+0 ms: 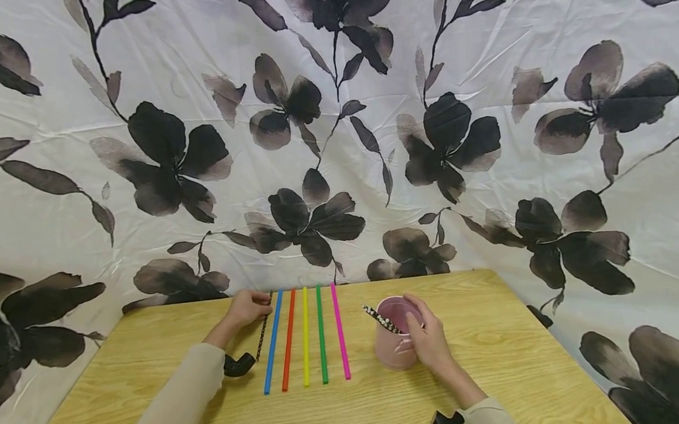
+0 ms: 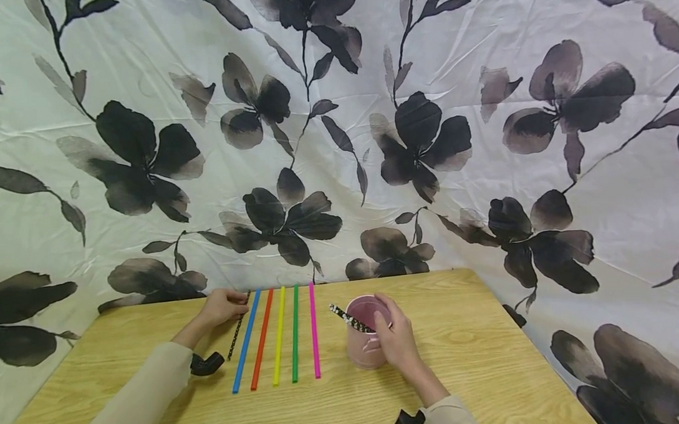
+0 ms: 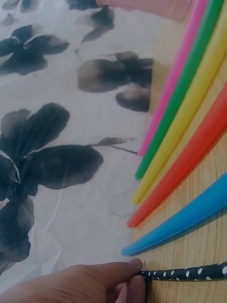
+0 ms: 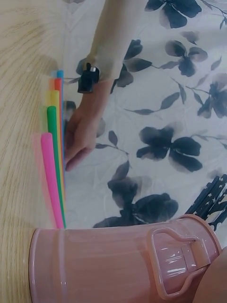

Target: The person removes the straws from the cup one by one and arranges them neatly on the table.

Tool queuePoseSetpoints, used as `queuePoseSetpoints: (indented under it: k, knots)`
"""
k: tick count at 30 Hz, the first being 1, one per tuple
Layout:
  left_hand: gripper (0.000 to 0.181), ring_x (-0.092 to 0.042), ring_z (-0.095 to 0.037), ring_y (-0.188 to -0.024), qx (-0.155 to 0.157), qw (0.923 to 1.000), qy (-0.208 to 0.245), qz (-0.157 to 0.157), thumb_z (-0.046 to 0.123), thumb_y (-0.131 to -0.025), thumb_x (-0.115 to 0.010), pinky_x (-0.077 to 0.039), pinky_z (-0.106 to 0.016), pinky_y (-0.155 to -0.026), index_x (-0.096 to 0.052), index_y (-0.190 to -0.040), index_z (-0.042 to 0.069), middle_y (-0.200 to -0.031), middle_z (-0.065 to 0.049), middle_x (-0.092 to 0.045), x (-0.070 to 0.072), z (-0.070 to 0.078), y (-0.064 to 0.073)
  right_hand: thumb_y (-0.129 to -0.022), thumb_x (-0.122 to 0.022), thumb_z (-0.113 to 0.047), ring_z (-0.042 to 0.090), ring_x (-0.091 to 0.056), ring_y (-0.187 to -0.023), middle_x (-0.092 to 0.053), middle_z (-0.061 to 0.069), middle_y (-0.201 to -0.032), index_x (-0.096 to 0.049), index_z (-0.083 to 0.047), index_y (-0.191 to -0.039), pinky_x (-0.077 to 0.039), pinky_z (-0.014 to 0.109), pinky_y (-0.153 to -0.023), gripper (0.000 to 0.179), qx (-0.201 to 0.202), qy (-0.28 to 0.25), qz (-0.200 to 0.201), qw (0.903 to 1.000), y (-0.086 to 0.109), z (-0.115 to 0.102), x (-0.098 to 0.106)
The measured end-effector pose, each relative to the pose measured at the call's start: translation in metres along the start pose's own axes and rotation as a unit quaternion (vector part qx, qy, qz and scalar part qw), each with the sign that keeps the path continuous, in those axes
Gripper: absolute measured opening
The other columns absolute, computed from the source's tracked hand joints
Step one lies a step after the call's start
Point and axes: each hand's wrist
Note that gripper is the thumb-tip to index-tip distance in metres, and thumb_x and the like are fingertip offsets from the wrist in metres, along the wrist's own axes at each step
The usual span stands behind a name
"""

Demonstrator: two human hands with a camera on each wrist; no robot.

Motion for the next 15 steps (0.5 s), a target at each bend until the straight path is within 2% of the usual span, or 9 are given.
queuePoseSetpoints:
  k: [1, 2, 6, 8, 9, 11, 15]
  knots:
    - [0.032, -0.062, -0.022, -0.069, 0.003, 1.0000, 0.001, 0.001, 0.000, -0.073, -0.068, -0.052, -0.032, -0.058, -0.060, -0.102, -0.010, -0.088, -0.017, -0.062, 0.0000, -0.0004, -0.0001, -0.094, -0.041, -0.010, 0.028, -0.061, -0.055, -0.048, 0.024, -0.117, -0.042, -0.011, -0.127, -0.050, 0.035, -0.043, 0.033, -0.003, -0.002, -0.001, 1.0000, 0.0000, -0.0002, -0.0001]
    - [0.032, -0.062, -0.022, -0.069, 0.004, 1.0000, 0.001, 0.000, 0.000, -0.073, -0.068, -0.052, -0.032, -0.058, -0.060, -0.102, -0.010, -0.088, -0.017, -0.062, 0.0002, -0.0007, -0.0002, -0.094, -0.042, -0.010, 0.029, -0.062, -0.060, -0.049, 0.022, -0.117, -0.043, -0.012, -0.126, -0.051, 0.035, -0.045, 0.033, -0.002, 0.004, 0.005, 1.0000, 0.0000, -0.0006, -0.0004]
    - [0.031, -0.061, -0.022, -0.067, 0.003, 1.0000, -0.002, -0.001, 0.001, -0.074, -0.068, -0.052, -0.033, -0.057, -0.060, -0.101, -0.010, -0.084, -0.016, -0.061, 0.0007, 0.0000, -0.0003, -0.092, -0.044, -0.008, 0.033, -0.058, -0.088, -0.052, 0.020, -0.114, -0.046, -0.012, -0.125, -0.052, 0.033, -0.062, 0.033, 0.018, 0.042, 0.027, 0.9986, -0.0006, -0.0034, -0.0022]
    - [0.030, -0.061, -0.022, -0.067, 0.006, 1.0000, -0.003, 0.000, 0.001, -0.074, -0.068, -0.052, -0.033, -0.057, -0.061, -0.101, -0.009, -0.083, -0.014, -0.061, 0.0010, 0.0007, -0.0001, -0.091, -0.045, -0.008, 0.033, -0.055, -0.095, -0.053, 0.019, -0.114, -0.047, -0.011, -0.124, -0.050, 0.031, -0.070, 0.033, 0.025, 0.056, 0.032, 0.9976, -0.0009, -0.0042, -0.0027]
    - [0.030, -0.061, -0.022, -0.067, 0.006, 1.0000, -0.004, -0.001, 0.001, -0.074, -0.068, -0.052, -0.032, -0.057, -0.061, -0.101, -0.009, -0.083, -0.014, -0.061, 0.0012, 0.0013, 0.0004, -0.091, -0.045, -0.007, 0.032, -0.054, -0.096, -0.053, 0.019, -0.114, -0.047, -0.011, -0.124, -0.050, 0.031, -0.071, 0.033, 0.026, 0.058, 0.032, 0.9975, -0.0009, -0.0045, -0.0028]
    - [0.030, -0.061, -0.021, -0.068, 0.007, 0.9999, -0.007, -0.003, 0.002, -0.074, -0.068, -0.052, -0.032, -0.058, -0.061, -0.101, -0.009, -0.083, -0.014, -0.061, 0.0017, 0.0021, 0.0009, -0.092, -0.044, -0.007, 0.032, -0.059, -0.085, -0.053, 0.019, -0.114, -0.046, -0.011, -0.124, -0.052, 0.030, -0.064, 0.033, 0.021, 0.048, 0.029, 0.9982, -0.0005, -0.0046, -0.0024]
    - [0.030, -0.061, -0.020, -0.070, 0.012, 0.9999, -0.005, -0.010, 0.003, -0.075, -0.067, -0.052, -0.032, -0.059, -0.061, -0.103, -0.009, -0.085, -0.013, -0.062, 0.0027, 0.0027, 0.0016, -0.092, -0.044, -0.006, 0.032, -0.061, -0.076, -0.052, 0.021, -0.114, -0.046, -0.007, -0.124, -0.052, 0.028, -0.056, 0.032, 0.021, 0.038, 0.026, 0.9987, 0.0004, -0.0046, -0.0019]
Point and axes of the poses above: each hand's wrist, its own y-axis away from the middle knuckle, its own x-axis out of the back of the hand, z = x × y
